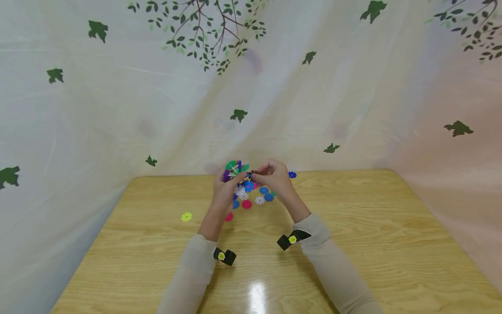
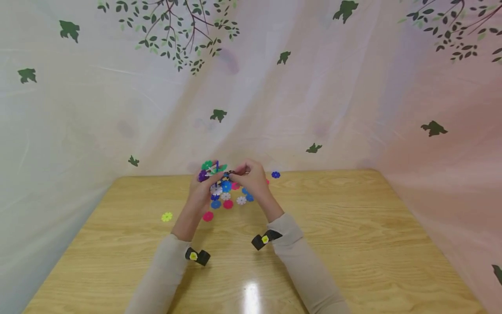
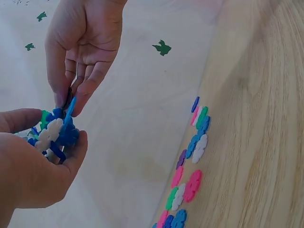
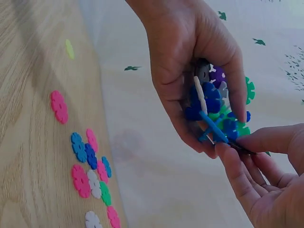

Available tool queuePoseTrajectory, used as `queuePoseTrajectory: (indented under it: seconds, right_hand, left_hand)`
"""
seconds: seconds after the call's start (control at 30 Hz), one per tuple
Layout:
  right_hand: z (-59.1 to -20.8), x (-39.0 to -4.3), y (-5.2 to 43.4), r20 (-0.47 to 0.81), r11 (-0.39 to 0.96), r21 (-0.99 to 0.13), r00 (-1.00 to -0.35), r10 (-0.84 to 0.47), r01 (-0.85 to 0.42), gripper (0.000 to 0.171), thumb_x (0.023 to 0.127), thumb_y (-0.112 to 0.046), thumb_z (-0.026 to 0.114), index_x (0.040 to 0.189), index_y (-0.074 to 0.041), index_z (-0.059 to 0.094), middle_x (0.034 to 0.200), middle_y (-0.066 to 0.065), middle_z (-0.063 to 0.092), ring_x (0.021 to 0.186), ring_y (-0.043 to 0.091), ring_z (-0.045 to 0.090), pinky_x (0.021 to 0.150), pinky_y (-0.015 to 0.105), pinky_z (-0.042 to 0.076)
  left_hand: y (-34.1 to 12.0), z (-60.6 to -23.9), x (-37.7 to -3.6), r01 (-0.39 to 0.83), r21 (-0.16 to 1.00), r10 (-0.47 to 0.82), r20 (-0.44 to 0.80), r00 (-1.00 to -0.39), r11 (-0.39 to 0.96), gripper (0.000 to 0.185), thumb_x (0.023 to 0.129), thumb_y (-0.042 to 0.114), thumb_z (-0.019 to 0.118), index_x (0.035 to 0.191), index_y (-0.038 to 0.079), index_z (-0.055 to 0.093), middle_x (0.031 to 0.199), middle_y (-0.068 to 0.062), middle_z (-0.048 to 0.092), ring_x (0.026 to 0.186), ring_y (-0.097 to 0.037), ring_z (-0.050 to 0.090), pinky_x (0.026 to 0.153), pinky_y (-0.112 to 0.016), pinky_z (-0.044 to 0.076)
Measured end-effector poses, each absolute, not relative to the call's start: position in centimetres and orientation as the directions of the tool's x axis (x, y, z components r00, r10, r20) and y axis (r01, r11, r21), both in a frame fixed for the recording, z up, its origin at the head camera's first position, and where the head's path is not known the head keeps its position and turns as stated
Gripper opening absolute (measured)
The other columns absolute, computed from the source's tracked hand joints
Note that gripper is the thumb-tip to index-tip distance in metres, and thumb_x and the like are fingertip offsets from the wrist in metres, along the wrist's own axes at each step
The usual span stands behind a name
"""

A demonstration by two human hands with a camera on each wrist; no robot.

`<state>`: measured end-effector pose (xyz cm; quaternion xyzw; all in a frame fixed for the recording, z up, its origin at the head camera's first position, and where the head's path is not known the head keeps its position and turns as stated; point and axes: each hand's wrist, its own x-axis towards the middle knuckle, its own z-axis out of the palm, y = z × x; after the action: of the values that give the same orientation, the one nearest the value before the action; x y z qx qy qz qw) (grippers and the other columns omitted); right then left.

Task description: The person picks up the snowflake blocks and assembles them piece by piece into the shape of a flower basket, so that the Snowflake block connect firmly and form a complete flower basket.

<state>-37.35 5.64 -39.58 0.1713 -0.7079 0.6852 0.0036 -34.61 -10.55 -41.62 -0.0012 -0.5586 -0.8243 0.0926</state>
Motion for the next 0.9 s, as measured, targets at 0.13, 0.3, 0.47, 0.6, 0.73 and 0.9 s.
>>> queuePoseTrajectory:
  seconds: [0.13,0.3,0.47,0.6,0.73,0.9]
  right_hand:
    - [-39.4,-37.2,5.9,0.225,0.032,-0.969,-0.93,-0.29,-0.245,0.014,0.089,0.005,0.073,0.095,0.007,0.061,0.081,0.003,0.068,0.071,0.022,0.072,0.077,0.049,0.063]
    - [-38.8,-37.3,6.8,0.191,0.113,-0.963,-0.912,-0.363,-0.246,0.015,0.092,-0.003,0.073,0.102,0.006,0.065,0.087,0.008,0.071,0.079,0.032,0.073,0.081,0.052,0.062]
    - [-38.1,-38.3,8.1,0.157,0.217,-0.936,-0.88,-0.448,-0.278,0.019,0.096,-0.012,0.071,0.106,0.003,0.069,0.093,0.014,0.074,0.076,0.016,0.072,0.075,0.035,0.063]
    - [-37.8,-39.5,9.4,0.128,0.332,-0.883,-0.851,-0.509,-0.331,0.018,0.096,-0.015,0.071,0.106,0.0,0.07,0.095,0.016,0.073,0.078,0.016,0.071,0.071,0.029,0.06]
    - [-38.0,-41.1,10.7,0.082,0.443,-0.812,-0.826,-0.558,-0.38,0.017,0.097,-0.014,0.07,0.107,0.0,0.069,0.098,0.019,0.073,0.084,0.027,0.071,0.069,0.027,0.057]
    - [-38.9,-42.9,12.3,0.041,0.533,-0.754,-0.836,-0.547,-0.385,0.019,0.095,-0.009,0.069,0.108,0.005,0.067,0.1,0.018,0.073,0.094,0.038,0.069,0.072,0.035,0.059]
  left_hand:
    - [-10.6,-41.6,-34.6,0.146,0.919,-0.172,0.087,-0.981,-0.367,0.041,0.092,0.0,0.071,0.132,0.005,0.062,0.122,-0.008,0.073,0.11,-0.013,0.068,0.102,-0.029,0.054]
    - [-10.8,-41.3,-34.5,0.114,0.924,-0.167,0.056,-0.984,-0.365,0.043,0.092,0.001,0.071,0.134,0.006,0.061,0.13,-0.013,0.07,0.11,-0.011,0.069,0.105,-0.03,0.052]
    - [-11.2,-41.1,-34.4,0.044,0.928,-0.144,-0.01,-0.99,-0.37,0.047,0.092,0.004,0.072,0.137,0.011,0.06,0.139,-0.013,0.064,0.117,-0.016,0.066,0.109,-0.033,0.05]
    - [-11.7,-41.1,-34.4,-0.005,0.922,-0.112,-0.052,-0.992,-0.387,0.047,0.093,0.004,0.071,0.138,0.013,0.059,0.139,-0.011,0.064,0.125,-0.023,0.062,0.112,-0.036,0.048]
    - [-12.3,-41.0,-34.4,-0.025,0.93,-0.071,-0.055,-0.996,-0.367,0.049,0.094,0.004,0.069,0.141,0.011,0.057,0.144,-0.012,0.06,0.133,-0.024,0.057,0.115,-0.034,0.045]
    - [-12.6,-41.1,-34.5,-0.052,0.944,-0.042,-0.07,-0.997,-0.327,0.052,0.094,0.006,0.07,0.144,0.011,0.055,0.15,-0.013,0.054,0.137,-0.026,0.053,0.117,-0.036,0.042]
